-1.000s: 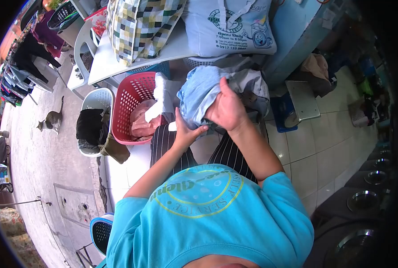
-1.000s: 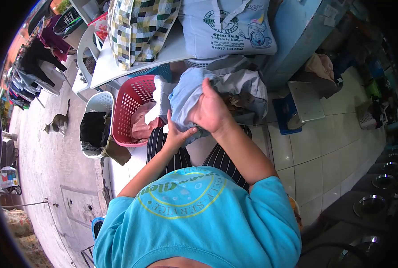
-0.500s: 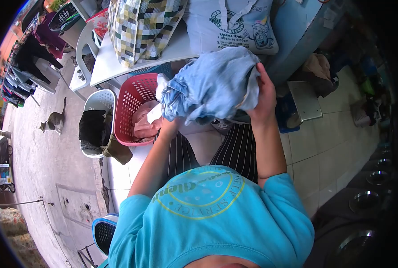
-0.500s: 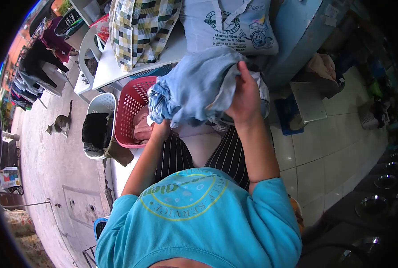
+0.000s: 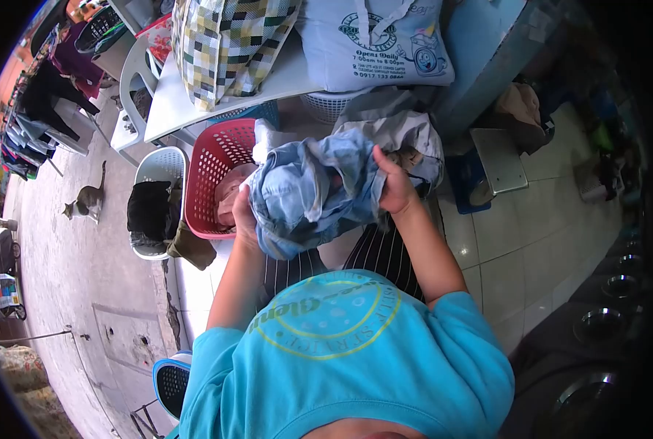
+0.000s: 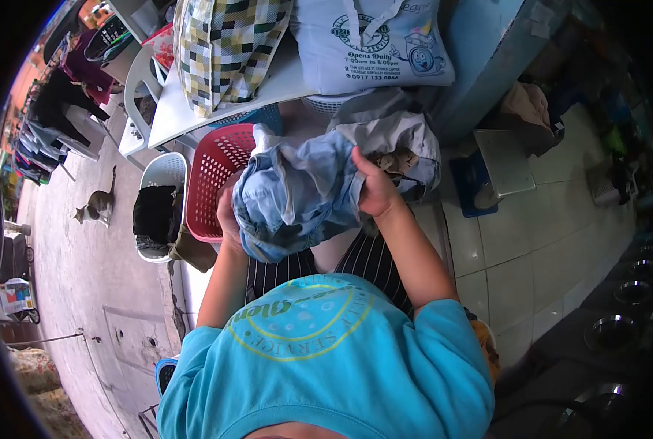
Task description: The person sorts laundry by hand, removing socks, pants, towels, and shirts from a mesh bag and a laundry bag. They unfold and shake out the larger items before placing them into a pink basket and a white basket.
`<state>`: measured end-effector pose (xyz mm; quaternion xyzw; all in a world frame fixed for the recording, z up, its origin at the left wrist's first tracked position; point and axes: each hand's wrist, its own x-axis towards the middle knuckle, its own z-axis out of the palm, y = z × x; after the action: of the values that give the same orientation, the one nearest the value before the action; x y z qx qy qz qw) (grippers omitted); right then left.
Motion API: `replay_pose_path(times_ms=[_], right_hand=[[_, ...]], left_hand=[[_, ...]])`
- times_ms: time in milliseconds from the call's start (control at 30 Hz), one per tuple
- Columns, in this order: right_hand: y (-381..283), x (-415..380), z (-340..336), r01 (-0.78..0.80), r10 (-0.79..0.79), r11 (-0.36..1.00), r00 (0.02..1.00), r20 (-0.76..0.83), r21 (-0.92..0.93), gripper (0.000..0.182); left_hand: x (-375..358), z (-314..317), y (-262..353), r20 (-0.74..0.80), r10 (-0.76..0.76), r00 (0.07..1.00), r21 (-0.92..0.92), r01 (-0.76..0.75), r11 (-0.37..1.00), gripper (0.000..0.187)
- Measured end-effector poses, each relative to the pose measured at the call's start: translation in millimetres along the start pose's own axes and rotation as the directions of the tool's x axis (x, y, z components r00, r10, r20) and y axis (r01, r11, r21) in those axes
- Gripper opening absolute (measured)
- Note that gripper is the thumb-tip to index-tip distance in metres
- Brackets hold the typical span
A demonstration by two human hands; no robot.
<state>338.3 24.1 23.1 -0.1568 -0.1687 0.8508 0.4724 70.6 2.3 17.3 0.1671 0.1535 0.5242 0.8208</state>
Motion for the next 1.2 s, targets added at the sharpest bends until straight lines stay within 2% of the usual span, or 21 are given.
replay_pose_path(times_ms=[100,133,167,233,300,367,433,500,567,600,633,700,767,833,900,967,1000,1033,1100,1167,1200], right_hand=[[-7,5,-12,0.142,-0.138,0.982,0.99,-0.034,0.125,0.044],[-9,9,-23,0.06,-0.102,0.97,0.98,0.173,0.234,0.045],[-6,10,-21,0.057,-0.1,0.971,0.98,0.174,0.234,0.045],[3,13,-9,0.077,-0.097,0.965,0.993,0.068,0.251,0.049],[3,11,-4,-0.001,-0.052,0.971,0.975,0.215,0.24,0.058],[-5,11,-12,-0.021,-0.07,0.933,0.969,0.239,0.358,0.066],[-9,9,-21,-0.051,-0.067,0.916,0.958,0.278,0.397,0.071],[-11,9,-16,-0.006,-0.072,0.944,0.972,0.224,0.331,0.071],[-4,11,-15,0.005,-0.044,0.965,0.989,0.141,0.261,0.069],[1,13,-16,0.0,-0.026,0.975,0.993,0.115,0.221,0.064],[5,14,-19,-0.008,-0.007,0.983,0.996,0.084,0.182,0.059],[11,18,-35,-0.038,0.034,0.981,0.999,0.026,0.19,0.053],[14,25,-69,-0.065,0.072,0.978,0.997,-0.029,0.198,0.047],[10,28,-111,-0.232,0.274,0.869,0.961,-0.033,0.436,0.038],[15,27,-105,-0.197,0.245,0.939,0.959,-0.145,0.282,0.036],[21,25,-101,-0.297,0.242,0.953,0.862,-0.446,-0.055,0.031],[30,26,-108,-0.321,0.171,0.905,0.876,-0.451,-0.28,0.028],[38,16,-116,-0.262,-0.022,0.838,0.86,-0.509,-0.479,0.026],[43,12,-126,-0.476,-0.206,0.227,0.829,-0.52,-0.85,0.022],[52,10,-176,-0.348,-0.246,0.314,0.869,-0.429,-0.883,0.019],[52,10,-193,-0.189,-0.296,0.377,0.903,-0.311,-0.907,0.017]], left_hand=[[-2,-57,0,-0.069,-0.191,0.979,0.355,0.203,0.912,0.061],[-4,-68,-10,-0.11,-0.231,0.967,0.41,0.256,0.875,0.06],[-6,-75,-19,-0.153,-0.267,0.952,0.461,0.307,0.832,0.059],[-15,-52,-33,-0.292,-0.38,0.878,0.325,0.464,0.824,0.058],[-21,-45,-22,-0.094,-0.413,0.906,0.125,0.422,0.898,0.059],[-23,-18,2,0.036,-0.133,0.99,0.005,0.133,0.991,0.06],[-26,-6,18,-0.066,0.077,0.995,-0.181,-0.088,0.98,0.073],[-22,-10,13,0.083,0.043,0.996,-0.075,-0.037,0.996,0.09],[-26,-20,3,0.158,-0.188,0.969,-0.146,0.211,0.966,0.076],[-22,-13,-7,-0.115,-0.233,0.966,0.214,0.253,0.943,0.089],[-28,-16,-16,-0.098,-0.171,0.98,0.285,0.193,0.939,0.071],[-24,-18,-9,-0.162,-0.177,0.971,0.075,0.191,0.979,0.059],[-23,-9,8,-0.009,-0.047,0.999,0.008,0.047,0.999,0.057],[-20,-12,22,0.002,0.076,0.997,-0.088,-0.076,0.993,0.057],[-17,-11,27,-0.022,0.04,0.999,-0.097,-0.042,0.994,0.055],[-2,-40,26,-0.115,-0.214,0.97,0.086,0.224,0.971,0.054],[-6,-31,24,-0.075,-0.198,0.977,0.15,0.207,0.967,0.053],[-9,-21,29,-0.043,-0.073,0.996,0.234,0.081,0.969,0.051],[-11,-15,59,0.014,0.105,0.994,0.169,-0.106,0.98,0.049],[-11,1,90,-0.178,0.439,0.88,0.091,-0.43,0.898,0.047],[-13,5,104,-0.139,0.379,0.915,0.112,-0.366,0.924,0.044]])
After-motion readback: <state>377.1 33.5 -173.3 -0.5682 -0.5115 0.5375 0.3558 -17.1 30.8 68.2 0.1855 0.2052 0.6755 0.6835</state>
